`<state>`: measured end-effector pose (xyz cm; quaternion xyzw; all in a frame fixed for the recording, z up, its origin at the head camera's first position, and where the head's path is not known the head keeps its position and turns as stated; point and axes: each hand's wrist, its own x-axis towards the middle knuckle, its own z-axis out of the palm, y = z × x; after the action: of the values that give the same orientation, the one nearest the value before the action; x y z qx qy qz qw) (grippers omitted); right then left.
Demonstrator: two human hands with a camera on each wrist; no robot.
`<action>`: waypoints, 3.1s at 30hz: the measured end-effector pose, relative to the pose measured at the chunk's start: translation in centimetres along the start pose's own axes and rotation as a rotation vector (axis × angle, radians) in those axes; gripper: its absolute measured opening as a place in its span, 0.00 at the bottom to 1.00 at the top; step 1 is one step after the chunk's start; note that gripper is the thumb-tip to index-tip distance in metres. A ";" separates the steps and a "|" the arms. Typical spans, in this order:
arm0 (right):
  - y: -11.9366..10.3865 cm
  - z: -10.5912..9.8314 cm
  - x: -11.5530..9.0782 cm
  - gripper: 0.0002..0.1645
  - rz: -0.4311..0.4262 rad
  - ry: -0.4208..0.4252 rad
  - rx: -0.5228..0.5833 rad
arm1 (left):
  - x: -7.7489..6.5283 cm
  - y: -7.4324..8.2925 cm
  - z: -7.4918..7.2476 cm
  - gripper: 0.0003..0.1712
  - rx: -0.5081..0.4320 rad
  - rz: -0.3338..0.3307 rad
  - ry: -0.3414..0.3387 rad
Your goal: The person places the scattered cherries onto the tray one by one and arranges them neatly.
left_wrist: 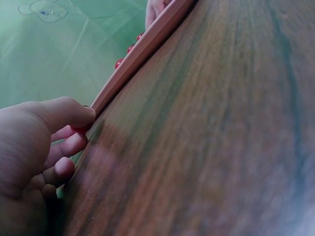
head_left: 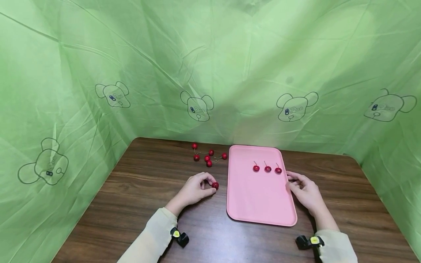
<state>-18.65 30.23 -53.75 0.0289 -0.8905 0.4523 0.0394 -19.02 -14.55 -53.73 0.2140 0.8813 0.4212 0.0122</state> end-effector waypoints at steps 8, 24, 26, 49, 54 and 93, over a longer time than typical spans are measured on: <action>0.1 0.0 0.0 0.27 0.001 -0.001 -0.001 | 0.0 0.1 0.0 0.13 -0.092 -0.043 0.009; -0.1 0.0 0.2 0.27 -0.006 0.000 0.002 | 0.2 -0.3 0.2 0.16 -0.186 -0.057 0.061; -0.1 0.0 0.2 0.28 -0.004 -0.001 -0.002 | 0.2 -0.3 0.1 0.16 -0.193 -0.052 0.067; 0.1 0.0 -0.1 0.28 -0.011 0.009 0.013 | 0.6 0.4 -0.1 0.14 -0.237 -0.016 0.113; 0.1 0.1 0.0 0.28 -0.023 0.007 0.030 | 0.6 0.4 -0.2 0.15 -0.224 -0.024 0.136; -0.2 0.0 -0.1 0.28 0.026 -0.008 -0.012 | 9.0 5.6 0.8 0.14 -0.122 -0.030 0.128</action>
<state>-18.57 30.09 -53.64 0.0190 -0.8937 0.4472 0.0303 -24.93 -7.34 -48.65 0.1723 0.8560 0.4868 -0.0246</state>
